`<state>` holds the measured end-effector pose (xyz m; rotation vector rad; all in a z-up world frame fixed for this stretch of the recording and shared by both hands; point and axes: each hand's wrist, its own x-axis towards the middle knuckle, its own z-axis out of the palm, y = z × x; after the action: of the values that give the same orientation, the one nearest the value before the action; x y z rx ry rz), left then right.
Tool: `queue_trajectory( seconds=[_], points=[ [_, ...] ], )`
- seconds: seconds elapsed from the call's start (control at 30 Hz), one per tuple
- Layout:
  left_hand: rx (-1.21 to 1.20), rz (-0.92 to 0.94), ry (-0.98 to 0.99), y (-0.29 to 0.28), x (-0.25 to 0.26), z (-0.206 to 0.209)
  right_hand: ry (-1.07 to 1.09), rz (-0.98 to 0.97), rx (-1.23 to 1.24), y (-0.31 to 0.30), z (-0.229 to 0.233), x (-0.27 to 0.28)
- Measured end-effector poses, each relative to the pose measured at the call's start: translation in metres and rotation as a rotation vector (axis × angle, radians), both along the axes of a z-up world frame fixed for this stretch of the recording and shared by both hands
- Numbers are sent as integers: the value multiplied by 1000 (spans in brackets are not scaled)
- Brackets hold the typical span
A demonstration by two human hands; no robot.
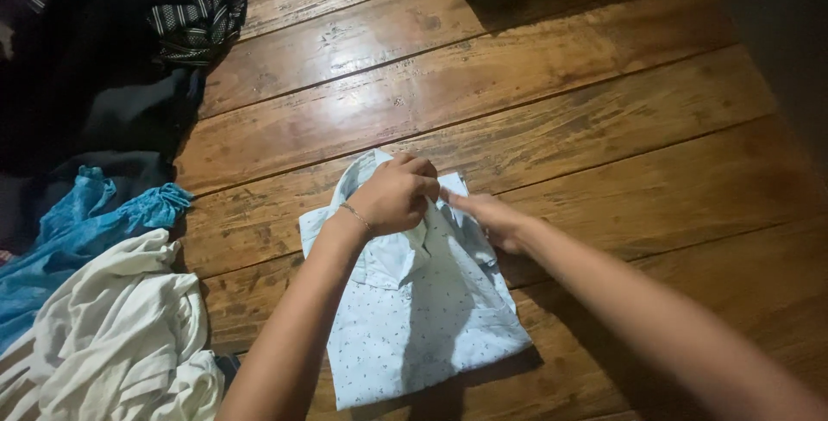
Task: Folding a white patterned shirt on a wooden floor.
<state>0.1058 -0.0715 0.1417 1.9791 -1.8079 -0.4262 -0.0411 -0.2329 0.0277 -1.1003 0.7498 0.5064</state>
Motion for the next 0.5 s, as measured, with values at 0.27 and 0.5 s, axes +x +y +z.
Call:
queue_trajectory(
  seconds=[0.27,0.5],
  points=[
    [-19,-11,17,-7,5,-7,63,224,-55,8,-54,-29],
    [-100,144,-18,-19,-8,-32,-235,-1,-132,24,-34,-35]
  ],
)
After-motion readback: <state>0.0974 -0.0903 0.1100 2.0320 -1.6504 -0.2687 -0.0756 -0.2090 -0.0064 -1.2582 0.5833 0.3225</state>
